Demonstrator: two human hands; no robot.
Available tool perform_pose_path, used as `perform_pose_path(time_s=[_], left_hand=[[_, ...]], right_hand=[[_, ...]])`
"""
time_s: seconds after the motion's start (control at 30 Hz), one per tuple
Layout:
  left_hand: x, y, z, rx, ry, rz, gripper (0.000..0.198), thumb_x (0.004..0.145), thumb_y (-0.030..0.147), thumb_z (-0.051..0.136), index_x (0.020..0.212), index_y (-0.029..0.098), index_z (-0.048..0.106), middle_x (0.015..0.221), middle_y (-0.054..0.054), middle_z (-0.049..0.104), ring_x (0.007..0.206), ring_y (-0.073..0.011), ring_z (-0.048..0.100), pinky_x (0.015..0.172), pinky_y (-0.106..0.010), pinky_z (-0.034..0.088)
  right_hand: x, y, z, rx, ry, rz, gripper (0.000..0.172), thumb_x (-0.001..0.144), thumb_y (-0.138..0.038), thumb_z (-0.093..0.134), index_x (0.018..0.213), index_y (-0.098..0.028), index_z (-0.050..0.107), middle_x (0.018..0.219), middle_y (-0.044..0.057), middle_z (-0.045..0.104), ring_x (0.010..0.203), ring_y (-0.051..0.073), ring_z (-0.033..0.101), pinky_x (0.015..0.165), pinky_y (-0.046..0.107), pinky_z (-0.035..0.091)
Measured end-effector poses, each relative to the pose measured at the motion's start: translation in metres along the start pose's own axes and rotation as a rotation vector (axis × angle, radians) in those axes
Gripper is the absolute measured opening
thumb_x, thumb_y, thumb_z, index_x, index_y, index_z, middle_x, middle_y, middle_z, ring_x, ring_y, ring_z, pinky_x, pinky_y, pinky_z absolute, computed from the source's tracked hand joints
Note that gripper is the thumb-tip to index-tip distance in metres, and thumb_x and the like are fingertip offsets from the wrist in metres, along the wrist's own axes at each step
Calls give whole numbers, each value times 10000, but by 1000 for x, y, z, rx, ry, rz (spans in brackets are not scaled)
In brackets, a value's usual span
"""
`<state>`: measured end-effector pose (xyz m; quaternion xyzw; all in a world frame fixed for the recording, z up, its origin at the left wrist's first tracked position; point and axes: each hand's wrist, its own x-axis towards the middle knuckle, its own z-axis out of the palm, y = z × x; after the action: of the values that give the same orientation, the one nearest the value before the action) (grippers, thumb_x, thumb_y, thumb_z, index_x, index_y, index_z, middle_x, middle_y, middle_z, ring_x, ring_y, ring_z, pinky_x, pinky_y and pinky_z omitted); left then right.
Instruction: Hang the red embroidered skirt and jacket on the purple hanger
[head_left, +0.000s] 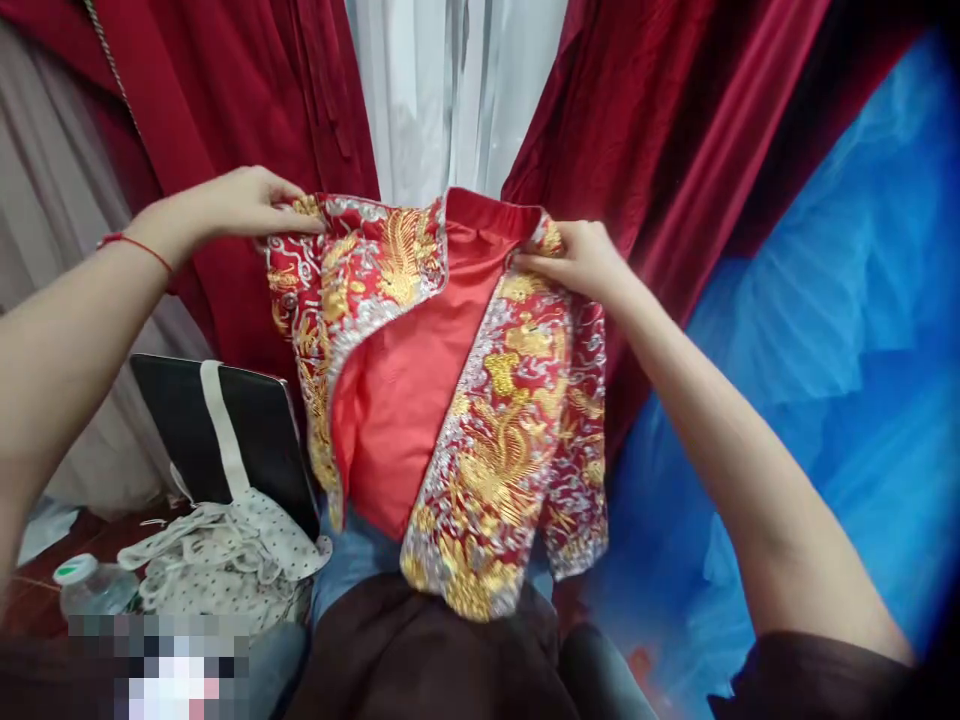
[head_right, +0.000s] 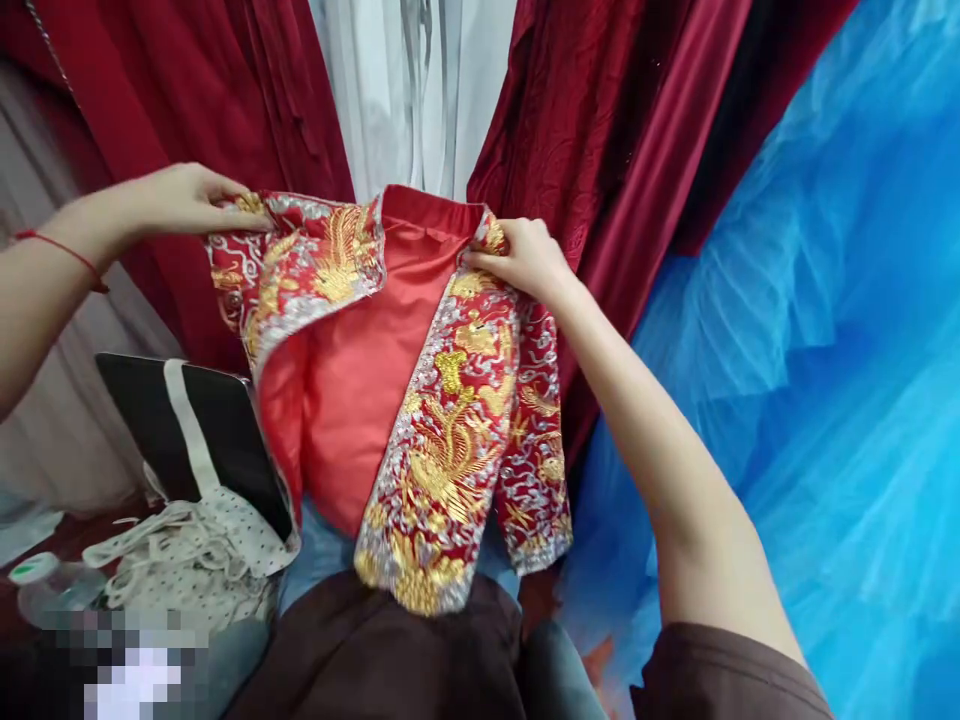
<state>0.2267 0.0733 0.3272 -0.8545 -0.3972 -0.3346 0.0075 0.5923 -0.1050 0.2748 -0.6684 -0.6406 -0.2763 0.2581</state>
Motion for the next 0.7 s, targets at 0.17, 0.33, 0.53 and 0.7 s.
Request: perform_pose_path(time_s=[0.17, 0.33, 0.53, 0.7], left_hand=[[-36, -24, 66, 333, -228, 152, 392, 858, 481, 602, 841, 97, 683, 659, -8, 599, 610, -104, 502, 710, -241, 440], [-89, -54, 154, 233, -271, 103, 458, 851, 618, 515, 889, 174, 623, 777, -75, 680, 680, -205, 620, 623, -267, 417], [-91, -77, 214, 164, -349, -5, 399, 900, 560, 425, 951, 199, 587, 827, -106, 708, 754, -251, 672, 646, -288, 420], [-85, -53, 243, 87, -480, -46, 588, 812, 561, 552, 1250, 169, 541, 1020, -156, 736, 863, -300, 702, 680, -310, 446]], right_hand=[[-34, -39, 62, -304, -190, 5, 477, 955, -457, 483, 1205, -56, 550, 1004, 208, 700, 925, 307, 659, 749, 344, 429], [-80, -41, 114, -345, -363, -64, 566, 972, -541, 429, 1234, -42, 480, 1002, 228, 703, 906, 313, 688, 696, 324, 416], [-104, -17, 150, -404, -481, -38, 404, 1007, -316, 396, 1303, -42, 422, 1040, 246, 695, 925, 297, 716, 668, 315, 429], [-96, -13, 147, -376, -469, 6, 338, 979, -273, 459, 1276, -110, 463, 1055, 207, 720, 935, 286, 720, 660, 303, 410]])
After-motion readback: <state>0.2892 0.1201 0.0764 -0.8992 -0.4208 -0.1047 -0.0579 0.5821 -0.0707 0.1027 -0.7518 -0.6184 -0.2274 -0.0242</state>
